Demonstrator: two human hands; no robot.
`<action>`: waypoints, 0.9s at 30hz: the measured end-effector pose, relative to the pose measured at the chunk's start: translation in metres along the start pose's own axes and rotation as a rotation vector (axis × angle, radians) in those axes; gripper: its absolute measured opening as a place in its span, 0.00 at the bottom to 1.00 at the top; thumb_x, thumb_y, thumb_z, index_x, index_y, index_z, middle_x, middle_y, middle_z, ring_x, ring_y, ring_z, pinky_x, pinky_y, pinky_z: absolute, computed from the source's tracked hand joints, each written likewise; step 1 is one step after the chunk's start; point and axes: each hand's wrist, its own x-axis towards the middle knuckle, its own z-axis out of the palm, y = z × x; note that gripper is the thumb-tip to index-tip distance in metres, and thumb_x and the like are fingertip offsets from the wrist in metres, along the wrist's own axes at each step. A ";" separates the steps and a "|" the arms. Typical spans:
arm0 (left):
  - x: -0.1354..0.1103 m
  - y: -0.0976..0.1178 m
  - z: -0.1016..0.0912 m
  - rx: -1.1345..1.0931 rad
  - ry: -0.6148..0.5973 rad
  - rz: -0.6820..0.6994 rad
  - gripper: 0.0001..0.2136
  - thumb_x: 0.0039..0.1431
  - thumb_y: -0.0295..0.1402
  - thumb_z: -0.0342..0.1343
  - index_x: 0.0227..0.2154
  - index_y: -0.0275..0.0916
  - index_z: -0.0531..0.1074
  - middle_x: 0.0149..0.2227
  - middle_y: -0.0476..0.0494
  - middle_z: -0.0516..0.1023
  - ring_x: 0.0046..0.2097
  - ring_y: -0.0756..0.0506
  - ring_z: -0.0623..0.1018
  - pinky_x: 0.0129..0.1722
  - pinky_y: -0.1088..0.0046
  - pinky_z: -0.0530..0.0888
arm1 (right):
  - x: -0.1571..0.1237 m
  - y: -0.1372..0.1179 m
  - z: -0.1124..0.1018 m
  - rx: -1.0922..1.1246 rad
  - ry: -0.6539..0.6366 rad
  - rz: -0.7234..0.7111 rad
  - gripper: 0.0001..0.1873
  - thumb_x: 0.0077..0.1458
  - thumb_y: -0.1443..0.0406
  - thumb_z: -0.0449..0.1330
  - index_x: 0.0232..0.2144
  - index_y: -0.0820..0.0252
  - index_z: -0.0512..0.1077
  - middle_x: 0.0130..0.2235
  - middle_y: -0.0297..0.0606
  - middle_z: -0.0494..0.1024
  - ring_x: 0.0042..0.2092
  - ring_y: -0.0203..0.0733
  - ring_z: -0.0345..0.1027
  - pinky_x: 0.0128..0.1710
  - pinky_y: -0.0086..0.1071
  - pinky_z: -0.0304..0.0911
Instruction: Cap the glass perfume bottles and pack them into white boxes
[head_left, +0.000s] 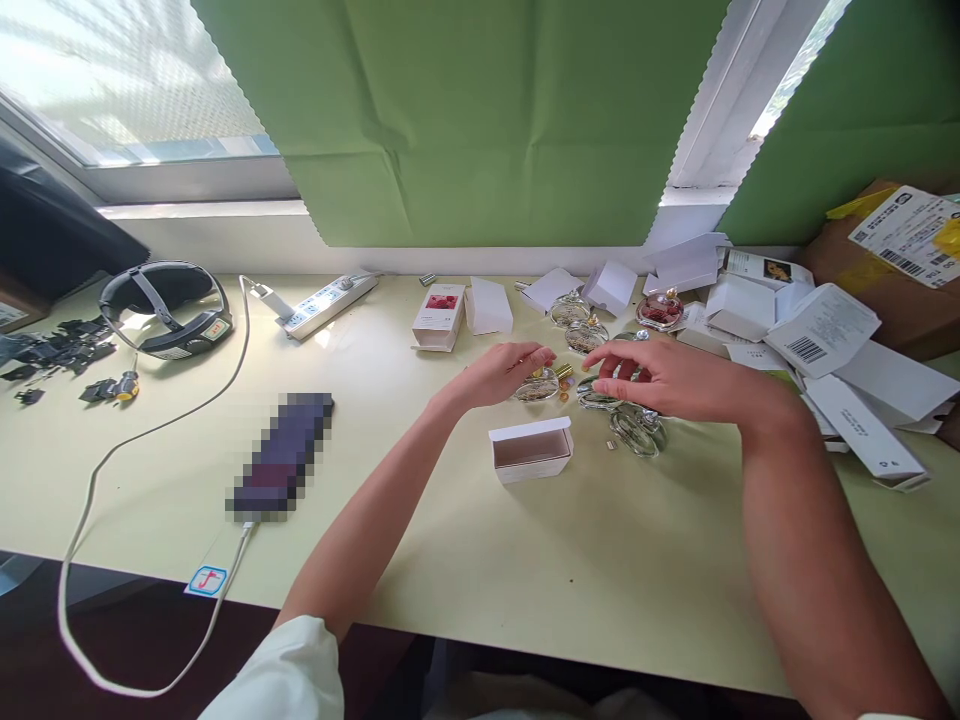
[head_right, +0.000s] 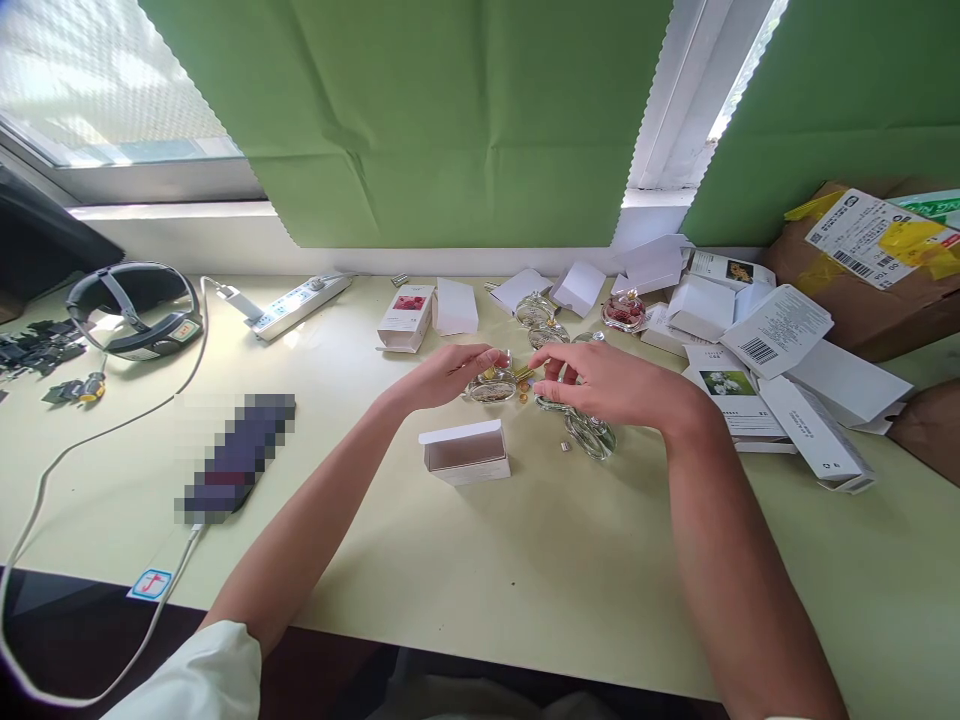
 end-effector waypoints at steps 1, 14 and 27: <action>0.000 0.001 0.000 -0.019 0.001 -0.012 0.24 0.70 0.50 0.38 0.46 0.40 0.75 0.44 0.45 0.80 0.41 0.46 0.75 0.39 0.72 0.69 | 0.000 0.000 0.000 -0.007 0.000 0.002 0.26 0.60 0.46 0.52 0.54 0.50 0.70 0.39 0.36 0.80 0.35 0.42 0.71 0.30 0.32 0.60; 0.003 0.002 0.002 -0.097 0.078 -0.076 0.26 0.67 0.53 0.42 0.43 0.42 0.79 0.38 0.44 0.79 0.36 0.47 0.74 0.30 0.72 0.67 | 0.000 -0.001 -0.001 -0.012 0.005 -0.001 0.26 0.60 0.46 0.52 0.54 0.50 0.70 0.35 0.37 0.79 0.32 0.42 0.70 0.27 0.31 0.57; 0.004 -0.002 0.004 -0.119 0.067 -0.098 0.26 0.65 0.55 0.43 0.42 0.43 0.79 0.36 0.46 0.78 0.34 0.47 0.72 0.29 0.73 0.65 | 0.000 -0.002 -0.001 -0.021 0.003 -0.001 0.25 0.61 0.47 0.52 0.54 0.50 0.70 0.38 0.37 0.79 0.34 0.41 0.70 0.28 0.31 0.57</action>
